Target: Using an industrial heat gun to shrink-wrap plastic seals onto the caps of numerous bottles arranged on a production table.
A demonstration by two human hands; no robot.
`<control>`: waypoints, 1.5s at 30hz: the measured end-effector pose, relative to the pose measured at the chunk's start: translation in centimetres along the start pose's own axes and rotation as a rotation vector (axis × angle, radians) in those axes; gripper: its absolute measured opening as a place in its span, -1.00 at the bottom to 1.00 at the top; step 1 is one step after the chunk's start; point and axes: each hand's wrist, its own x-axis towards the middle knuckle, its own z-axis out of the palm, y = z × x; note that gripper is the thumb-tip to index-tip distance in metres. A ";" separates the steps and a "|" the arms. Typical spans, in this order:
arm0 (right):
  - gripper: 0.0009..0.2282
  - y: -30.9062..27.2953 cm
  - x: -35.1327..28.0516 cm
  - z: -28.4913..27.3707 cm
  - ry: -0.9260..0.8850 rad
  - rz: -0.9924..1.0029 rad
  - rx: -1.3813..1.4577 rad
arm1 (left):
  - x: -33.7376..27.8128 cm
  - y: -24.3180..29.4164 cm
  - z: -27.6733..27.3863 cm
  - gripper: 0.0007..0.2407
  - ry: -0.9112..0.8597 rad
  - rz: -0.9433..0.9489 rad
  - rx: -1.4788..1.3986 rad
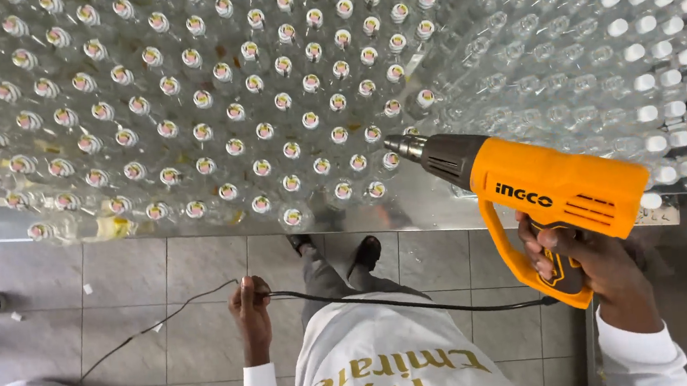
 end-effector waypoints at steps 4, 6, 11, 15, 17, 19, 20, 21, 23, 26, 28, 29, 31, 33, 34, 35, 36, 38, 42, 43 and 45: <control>-0.58 0.8 -0.6 -0.9 -0.161 -0.002 0.321 | -2.1 -0.3 2.8 -0.60 0.087 0.044 0.008; -0.54 1.1 -0.4 -1.4 -0.198 -0.034 0.266 | -3.1 -0.3 3.7 -0.60 0.116 0.069 -0.001; -0.51 0.4 0.8 -0.8 -0.296 -0.142 0.199 | -4.2 -0.9 3.9 -0.62 0.204 0.081 -0.034; -0.54 0.6 3.9 0.3 -0.389 -0.250 0.212 | -4.5 -1.2 3.0 -0.60 0.234 0.162 -0.001; -0.57 0.8 5.7 0.8 -0.438 -0.307 0.264 | -4.4 -1.2 2.2 -0.60 0.265 0.200 -0.011; -0.50 0.8 7.1 1.3 -0.462 -0.321 0.370 | -4.3 -0.9 1.4 -0.59 0.294 0.214 -0.071; -0.50 0.5 7.6 1.4 -0.466 -0.321 0.368 | -4.2 -0.7 1.3 -0.59 0.297 0.217 -0.074; -0.51 0.3 7.9 1.6 -0.442 -0.336 0.363 | -4.1 -0.5 1.0 -0.60 0.304 0.231 -0.089; -0.52 0.0 8.4 1.8 -0.414 -0.353 0.355 | -3.6 -0.3 0.4 -0.60 0.308 0.243 -0.106; -0.53 -0.4 9.5 1.7 -0.372 -0.385 0.354 | -2.0 -0.4 -0.3 -0.60 0.304 0.242 -0.131; -0.54 -0.2 9.8 1.2 -0.328 -0.395 0.368 | -1.0 -0.3 -0.5 -0.60 0.303 0.242 -0.129; -0.54 -0.3 9.9 1.2 -0.319 -0.401 0.366 | -0.7 0.0 -0.4 -0.60 0.293 0.239 -0.130; -0.53 -0.5 9.7 0.9 -0.307 -0.406 0.380 | -0.2 0.6 0.0 -0.60 0.284 0.226 -0.146; -0.53 -1.0 8.7 1.3 -0.289 -0.415 0.384 | 0.4 0.4 -0.2 -0.62 0.276 0.209 -0.150; -0.54 -1.2 8.2 1.5 -0.283 -0.422 0.390 | 0.7 0.3 -0.3 -0.63 0.278 0.200 -0.154; -0.54 -1.1 7.9 1.3 -0.278 -0.424 0.390 | 1.0 0.2 -0.3 -0.63 0.274 0.197 -0.154; -0.53 -0.9 7.5 1.0 -0.264 -0.441 0.379 | 1.2 0.0 -0.2 -0.63 0.273 0.194 -0.147; -0.52 -0.4 6.7 0.5 -0.236 -0.459 0.370 | 1.5 0.1 0.0 -0.63 0.264 0.182 -0.136; -0.56 0.7 5.9 -1.2 -0.165 -0.475 0.336 | 1.4 0.0 0.8 -0.61 0.227 0.187 -0.123; -0.57 1.1 5.8 -1.9 -0.144 -0.449 0.325 | 1.5 0.0 0.9 -0.61 0.223 0.188 -0.124; -0.61 0.9 4.7 -1.2 -0.132 -0.377 0.407 | 1.0 1.5 2.2 -0.59 0.218 0.169 -0.096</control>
